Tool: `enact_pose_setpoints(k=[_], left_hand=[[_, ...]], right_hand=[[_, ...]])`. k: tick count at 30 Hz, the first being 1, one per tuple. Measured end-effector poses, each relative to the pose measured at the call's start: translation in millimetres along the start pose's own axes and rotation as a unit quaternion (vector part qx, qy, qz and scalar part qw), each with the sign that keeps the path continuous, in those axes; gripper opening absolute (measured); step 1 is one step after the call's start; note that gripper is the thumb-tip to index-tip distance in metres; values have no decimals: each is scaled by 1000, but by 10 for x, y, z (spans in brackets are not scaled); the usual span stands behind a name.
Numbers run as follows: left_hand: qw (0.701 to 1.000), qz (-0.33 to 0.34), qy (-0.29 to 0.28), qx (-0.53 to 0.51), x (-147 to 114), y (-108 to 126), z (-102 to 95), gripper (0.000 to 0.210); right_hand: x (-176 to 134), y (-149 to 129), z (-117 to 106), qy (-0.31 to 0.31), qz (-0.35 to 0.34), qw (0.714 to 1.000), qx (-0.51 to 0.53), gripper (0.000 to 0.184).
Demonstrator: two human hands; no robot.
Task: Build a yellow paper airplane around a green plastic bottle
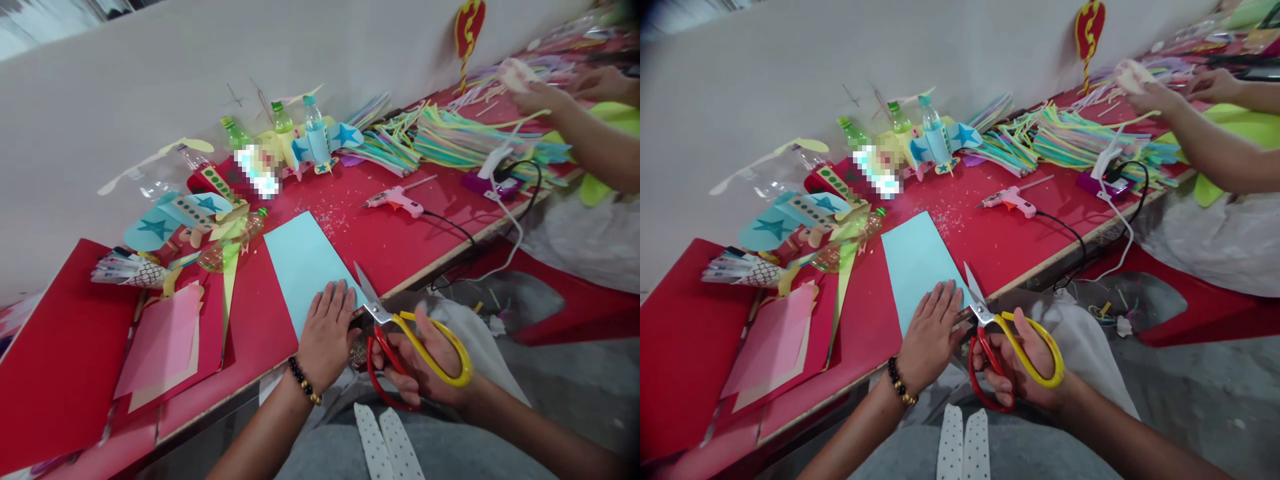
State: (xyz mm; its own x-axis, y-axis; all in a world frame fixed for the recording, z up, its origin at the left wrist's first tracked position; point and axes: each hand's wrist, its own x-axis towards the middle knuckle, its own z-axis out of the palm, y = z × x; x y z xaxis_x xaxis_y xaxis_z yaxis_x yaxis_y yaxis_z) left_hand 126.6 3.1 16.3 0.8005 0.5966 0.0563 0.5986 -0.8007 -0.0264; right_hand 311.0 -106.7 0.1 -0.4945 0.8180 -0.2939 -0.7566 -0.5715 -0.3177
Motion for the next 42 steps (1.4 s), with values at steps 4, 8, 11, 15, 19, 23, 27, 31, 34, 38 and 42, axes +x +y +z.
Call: enact_pose_setpoints(k=[4,8,11,15,19,23,27,31,34,38,42], left_hand=[[999,30,-14,-8,-69,-41,-31,65],[999,37,-15,-13,-103,-57,-41,66],[999,37,-14,-17,-111,-62,-39,65],[998,51,-22,-29,-150,-96,-54,66],[997,65,-31,-39,-200,-137,-76,67],[996,69,-36,-43,-233,-146,-78,67],[995,77,-42,-56,-314,-179,-89,69],[987,108,-69,-101,-323,-315,-209,65],[986,78,-58,-134,-131,-441,-310,59],[996,-35,-29,-78,263,-523,-240,65],[998,-18,-47,-37,412,-523,-54,67]], right_hand=[[-53,68,-7,-14,5,1000,-2,88],[16,80,18,7,-10,1000,0,84],[81,47,63,22,-19,1000,-2,83],[84,40,112,5,-14,1000,-12,81],[95,67,109,-1,-23,1000,-9,79],[165,70,78,11,-34,999,4,79],[200,88,44,-2,-37,999,17,83],[178,127,60,-1,-29,1000,12,84],[169,146,105,5,-28,1000,8,83],[174,177,148,2,-38,999,9,84],[152,228,152,18,-47,999,-7,81]])
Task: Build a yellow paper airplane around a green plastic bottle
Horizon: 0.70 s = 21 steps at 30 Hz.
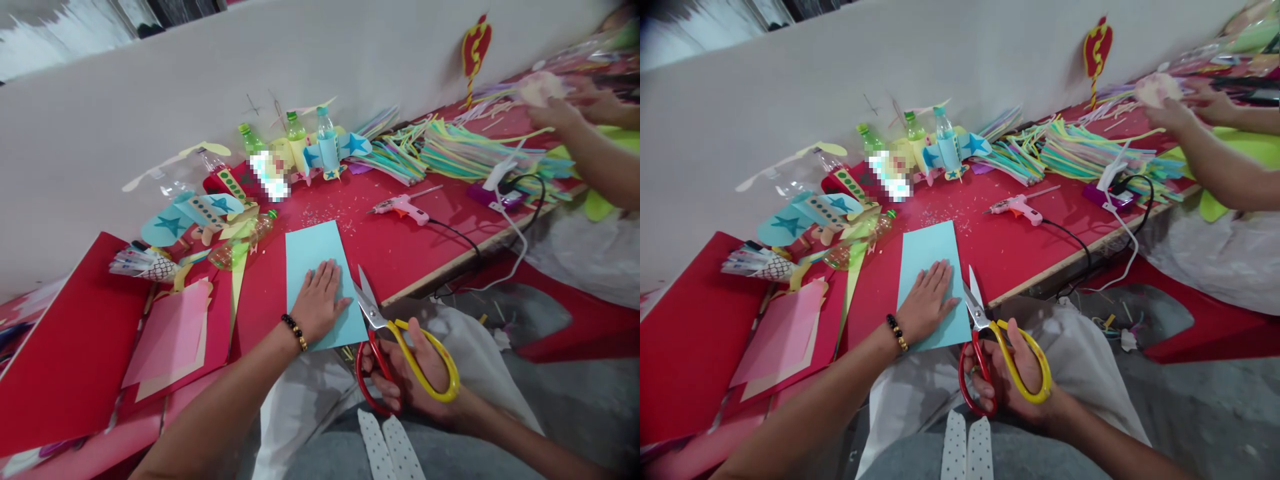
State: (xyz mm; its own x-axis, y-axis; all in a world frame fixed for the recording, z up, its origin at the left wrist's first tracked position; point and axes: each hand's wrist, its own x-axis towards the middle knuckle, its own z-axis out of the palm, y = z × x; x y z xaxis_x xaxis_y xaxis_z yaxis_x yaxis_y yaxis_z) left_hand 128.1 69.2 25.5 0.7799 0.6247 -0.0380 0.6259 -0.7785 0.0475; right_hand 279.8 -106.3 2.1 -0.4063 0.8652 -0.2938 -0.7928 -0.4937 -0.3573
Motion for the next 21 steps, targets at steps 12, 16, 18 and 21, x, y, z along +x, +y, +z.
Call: enact_pose_setpoints(k=[12,16,18,21], left_hand=[[1000,18,13,16,-318,70,78,70],[999,31,19,14,-455,73,86,70],[999,37,18,13,-527,73,81,70],[999,43,17,8,-627,74,68,68]], right_hand=[[52,146,-27,-60,7,998,24,88],[40,178,43,-58,24,998,24,88],[38,204,50,-51,27,998,29,89],[54,234,32,-35,22,998,50,87]])
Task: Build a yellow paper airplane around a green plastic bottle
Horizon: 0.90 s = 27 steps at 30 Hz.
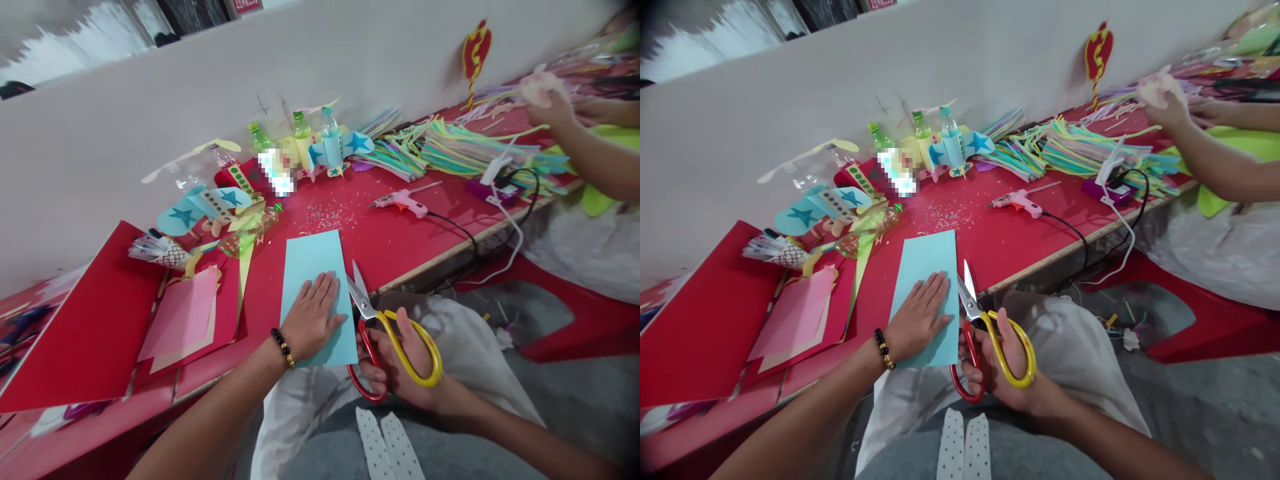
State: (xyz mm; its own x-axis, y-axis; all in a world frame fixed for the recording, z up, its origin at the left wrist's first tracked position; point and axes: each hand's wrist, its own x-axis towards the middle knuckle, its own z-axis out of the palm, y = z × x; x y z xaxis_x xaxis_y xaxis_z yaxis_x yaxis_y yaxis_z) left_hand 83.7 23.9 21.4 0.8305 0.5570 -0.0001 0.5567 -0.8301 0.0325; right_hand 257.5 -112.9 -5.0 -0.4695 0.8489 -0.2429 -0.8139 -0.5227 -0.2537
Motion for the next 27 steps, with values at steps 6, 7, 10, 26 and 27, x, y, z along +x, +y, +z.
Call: enact_pose_setpoints(k=[6,7,10,26,27], left_hand=[[1000,14,-20,1,-168,15,-40,67],[1000,16,-24,1,-200,18,-45,67],[999,23,-34,0,-299,12,-66,67],[999,-47,-1,-6,455,-272,9,62],[999,-46,2,-1,446,-266,23,62]], right_hand=[[74,2,-7,12,-10,1000,26,80],[86,2,-3,10,-10,1000,26,79],[121,6,2,1,-11,1000,24,78],[149,52,92,-2,-7,1000,0,84],[157,49,85,-4,-9,1000,-1,84]])
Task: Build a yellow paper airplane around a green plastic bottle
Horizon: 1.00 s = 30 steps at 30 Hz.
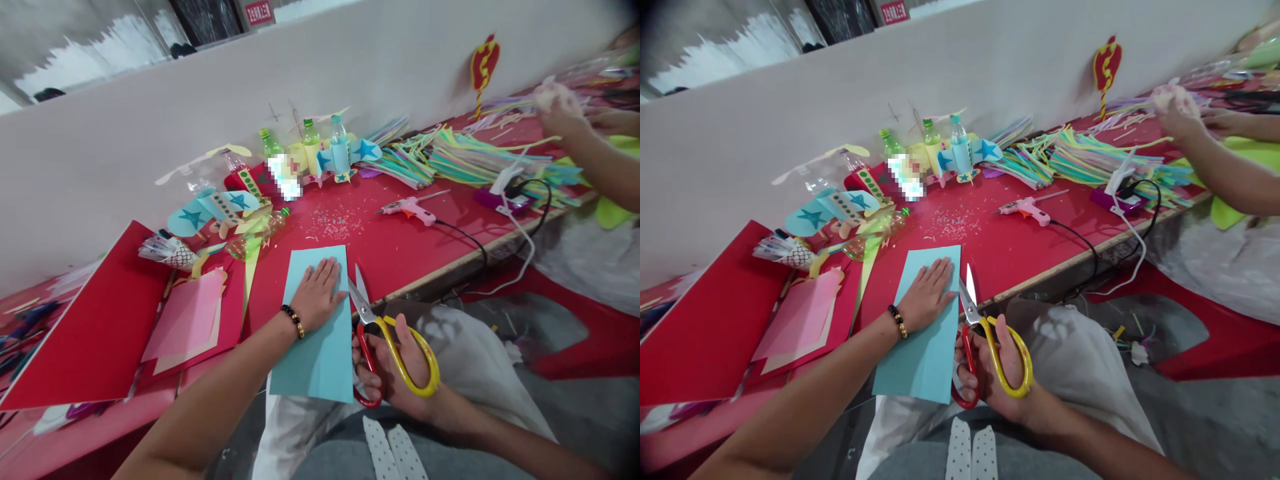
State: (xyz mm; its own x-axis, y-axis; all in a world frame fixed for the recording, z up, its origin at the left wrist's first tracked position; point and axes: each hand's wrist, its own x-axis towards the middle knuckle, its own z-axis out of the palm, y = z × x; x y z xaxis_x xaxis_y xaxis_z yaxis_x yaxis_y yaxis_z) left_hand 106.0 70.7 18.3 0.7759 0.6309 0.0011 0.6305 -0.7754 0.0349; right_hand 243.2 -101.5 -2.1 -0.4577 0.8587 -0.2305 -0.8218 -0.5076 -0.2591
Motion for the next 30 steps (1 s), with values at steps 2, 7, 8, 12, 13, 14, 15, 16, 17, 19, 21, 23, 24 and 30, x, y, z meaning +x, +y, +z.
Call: enact_pose_setpoints(k=[2,7,8,12,13,14,15,16,17,19,21,23,24,30], left_hand=[[1000,2,3,5,-32,6,7,63],[1000,9,-10,4,-127,13,-25,65],[1000,11,-11,2,-150,14,-30,65],[1000,22,-14,-5,-275,17,-40,68],[1000,25,-16,-7,-311,18,-41,68],[999,28,-18,-7,-346,20,-42,68],[999,30,-19,-8,-379,22,-44,68],[999,32,-20,-9,-410,25,-45,68],[999,34,-19,-10,-436,27,-46,68],[999,37,-17,-12,-475,32,-50,67],[999,40,-18,-12,-496,35,-55,67],[999,40,-22,-12,-505,38,-65,67],[999,40,-25,-12,-507,40,-70,67],[999,35,-39,-15,-529,45,-82,68]], right_hand=[[21,-7,-15,5,-7,1000,4,84],[90,-42,-22,31,-12,999,29,79],[101,-51,-14,29,-11,999,31,78],[120,-82,31,7,-14,1000,24,76],[119,-86,42,5,-16,1000,19,76],[118,-88,51,4,-16,1000,14,77],[116,-89,59,6,-16,1000,8,77],[114,-88,66,8,-17,1000,3,77],[113,-88,71,11,-17,1000,-2,77],[116,-89,82,15,-15,1000,-9,77],[124,-101,94,22,-18,1000,-13,78],[133,-123,102,29,-19,999,-17,78],[136,-135,105,32,-18,999,-19,79],[141,-157,80,32,-15,999,-22,78]])
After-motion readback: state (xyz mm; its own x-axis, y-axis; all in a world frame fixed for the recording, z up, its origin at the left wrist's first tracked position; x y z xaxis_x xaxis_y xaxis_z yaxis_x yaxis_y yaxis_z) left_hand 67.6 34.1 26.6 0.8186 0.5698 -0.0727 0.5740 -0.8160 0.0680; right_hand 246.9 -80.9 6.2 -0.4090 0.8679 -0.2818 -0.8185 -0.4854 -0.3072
